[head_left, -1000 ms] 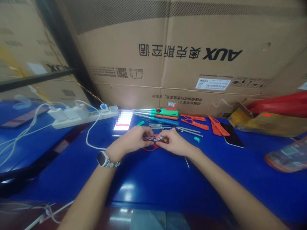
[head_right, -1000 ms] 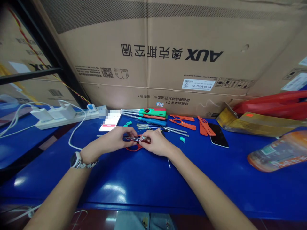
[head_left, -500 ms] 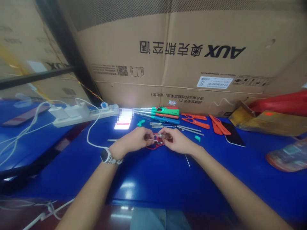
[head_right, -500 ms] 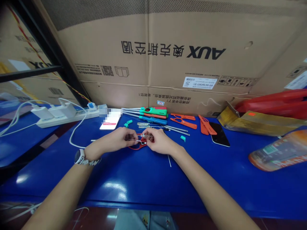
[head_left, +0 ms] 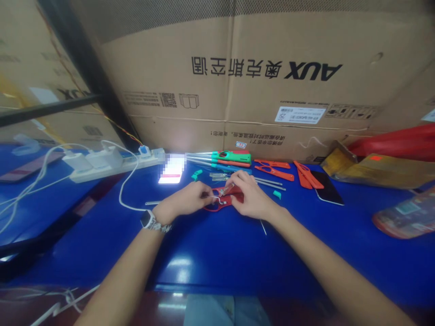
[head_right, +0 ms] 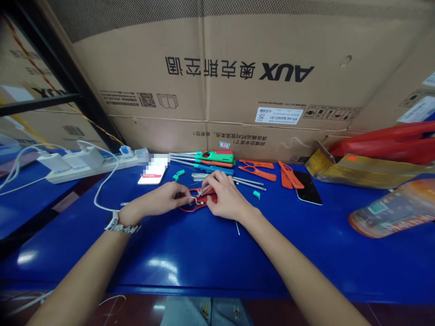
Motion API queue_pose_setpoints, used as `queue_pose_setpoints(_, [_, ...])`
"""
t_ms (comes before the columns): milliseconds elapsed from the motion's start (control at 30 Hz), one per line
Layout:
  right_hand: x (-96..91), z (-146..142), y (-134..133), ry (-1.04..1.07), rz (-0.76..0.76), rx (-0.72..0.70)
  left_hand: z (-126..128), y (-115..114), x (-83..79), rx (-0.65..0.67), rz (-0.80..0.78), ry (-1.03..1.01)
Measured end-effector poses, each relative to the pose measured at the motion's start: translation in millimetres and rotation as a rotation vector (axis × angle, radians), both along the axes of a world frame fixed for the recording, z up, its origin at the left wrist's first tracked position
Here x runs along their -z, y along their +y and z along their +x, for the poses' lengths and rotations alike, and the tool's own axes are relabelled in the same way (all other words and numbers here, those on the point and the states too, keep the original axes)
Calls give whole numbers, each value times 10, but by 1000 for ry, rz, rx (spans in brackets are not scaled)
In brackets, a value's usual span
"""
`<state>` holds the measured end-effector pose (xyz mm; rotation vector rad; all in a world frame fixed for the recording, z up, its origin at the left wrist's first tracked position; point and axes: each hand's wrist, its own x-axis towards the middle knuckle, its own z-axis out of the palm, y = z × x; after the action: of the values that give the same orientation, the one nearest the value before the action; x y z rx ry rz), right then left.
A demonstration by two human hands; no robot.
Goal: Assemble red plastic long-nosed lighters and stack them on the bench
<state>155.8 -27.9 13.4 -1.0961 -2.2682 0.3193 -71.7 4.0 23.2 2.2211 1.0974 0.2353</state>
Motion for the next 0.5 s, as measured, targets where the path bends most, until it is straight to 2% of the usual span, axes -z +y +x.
queue_pose_setpoints(100, [-58, -11, -68, -71, -3, -40, 1, -2, 4, 4, -13, 4])
queue_pose_setpoints(333, [2, -15, -28, -204, -51, -88, 30, -37, -32, 6, -7, 31])
queue_pose_setpoints(500, [-94, -13, -17, -306, -78, -105, 60, -82, -64, -15, -51, -47])
